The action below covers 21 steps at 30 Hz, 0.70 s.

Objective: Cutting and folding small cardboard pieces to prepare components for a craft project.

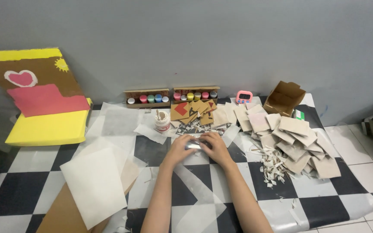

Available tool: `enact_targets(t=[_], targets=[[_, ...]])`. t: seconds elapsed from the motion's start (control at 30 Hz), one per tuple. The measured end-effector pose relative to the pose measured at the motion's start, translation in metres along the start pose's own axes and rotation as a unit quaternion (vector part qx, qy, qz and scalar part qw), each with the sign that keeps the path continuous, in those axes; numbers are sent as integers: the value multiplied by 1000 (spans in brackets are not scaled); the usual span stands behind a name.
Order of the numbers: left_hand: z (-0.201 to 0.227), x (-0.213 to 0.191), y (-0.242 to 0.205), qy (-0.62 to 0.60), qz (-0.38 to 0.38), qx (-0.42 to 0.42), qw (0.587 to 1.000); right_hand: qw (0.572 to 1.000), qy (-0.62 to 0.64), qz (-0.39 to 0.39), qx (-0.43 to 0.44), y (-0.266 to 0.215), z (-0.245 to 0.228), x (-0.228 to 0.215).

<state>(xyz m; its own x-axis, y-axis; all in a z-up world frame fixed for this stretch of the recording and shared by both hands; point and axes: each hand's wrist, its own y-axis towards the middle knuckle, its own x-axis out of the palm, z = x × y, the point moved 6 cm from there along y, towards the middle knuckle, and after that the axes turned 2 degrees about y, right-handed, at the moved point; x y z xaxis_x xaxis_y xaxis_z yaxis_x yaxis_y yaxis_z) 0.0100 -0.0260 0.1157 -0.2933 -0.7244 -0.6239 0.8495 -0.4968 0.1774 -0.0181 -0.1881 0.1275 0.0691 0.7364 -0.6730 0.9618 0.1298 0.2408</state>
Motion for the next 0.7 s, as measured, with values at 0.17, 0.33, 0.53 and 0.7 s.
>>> enact_targets(t=[0.17, 0.33, 0.53, 0.7], targets=[[-22, 9, 7, 8, 33, 29, 999, 999, -21, -15, -29, 1, 2, 4], [-9, -2, 0, -5, 81, 25, 996, 999, -30, -16, -31, 1, 8, 7], [3, -30, -21, 16, 281, 87, 956, 996, -61, 13, -67, -2, 10, 11], [22, -42, -39, 82, 240, 87, 963, 991, -111, 31, -62, -6, 2, 9]])
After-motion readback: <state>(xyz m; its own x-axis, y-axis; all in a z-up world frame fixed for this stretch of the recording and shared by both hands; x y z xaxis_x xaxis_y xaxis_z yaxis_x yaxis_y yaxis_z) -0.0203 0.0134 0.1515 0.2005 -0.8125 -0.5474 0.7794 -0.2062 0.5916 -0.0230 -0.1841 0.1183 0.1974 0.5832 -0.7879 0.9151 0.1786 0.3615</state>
